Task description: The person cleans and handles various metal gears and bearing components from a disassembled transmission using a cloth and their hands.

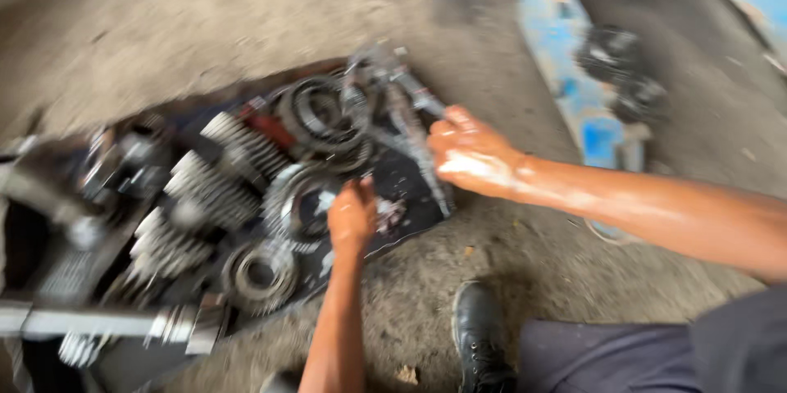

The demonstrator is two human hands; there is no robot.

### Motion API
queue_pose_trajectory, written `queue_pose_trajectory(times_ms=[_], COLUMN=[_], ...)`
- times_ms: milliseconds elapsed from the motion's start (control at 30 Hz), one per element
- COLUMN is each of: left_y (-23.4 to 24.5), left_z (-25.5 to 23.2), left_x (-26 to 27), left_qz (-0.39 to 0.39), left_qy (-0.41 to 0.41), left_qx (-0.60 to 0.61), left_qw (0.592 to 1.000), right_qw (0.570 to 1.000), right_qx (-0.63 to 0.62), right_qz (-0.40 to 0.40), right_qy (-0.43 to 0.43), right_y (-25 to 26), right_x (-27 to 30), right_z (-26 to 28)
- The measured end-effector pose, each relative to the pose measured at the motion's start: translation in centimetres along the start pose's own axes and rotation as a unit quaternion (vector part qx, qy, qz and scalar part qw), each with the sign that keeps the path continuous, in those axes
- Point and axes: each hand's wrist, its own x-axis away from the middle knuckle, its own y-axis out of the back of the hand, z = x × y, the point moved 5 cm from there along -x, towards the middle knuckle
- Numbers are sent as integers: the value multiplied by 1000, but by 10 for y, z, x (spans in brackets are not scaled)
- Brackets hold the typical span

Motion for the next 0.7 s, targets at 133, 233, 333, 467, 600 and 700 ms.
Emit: queue_pose_trajectory(times_ms=[133, 233, 333, 467, 600, 700], left_y=[-7, -2, 1, -1, 4, 5], left_z=[0, -7, -11, -5, -10, -13], left_x=[-2, -1, -1, -5, -8, -10], left_qz=[15, 1, -8, 27, -12, -27], left_qy=[41, 28, 31, 103, 65, 58], left_qx=[-23, -30, -36, -31, -57, -72], left_qw=[999, 999, 999, 994, 996, 995], right_qw=[402, 105, 40, 26, 53, 54], right_qx=[-914, -994, -989, -968, -936, -912], right_qz=[0, 36, 78, 185, 292, 357], right_qy=[52, -23, -123, -165, -189, -195], right_y=[3, -26, -47, -42, -22, -4], right_x=[20, 31, 53, 111, 184, 232], right_z=[2, 8, 41, 117, 189, 230])
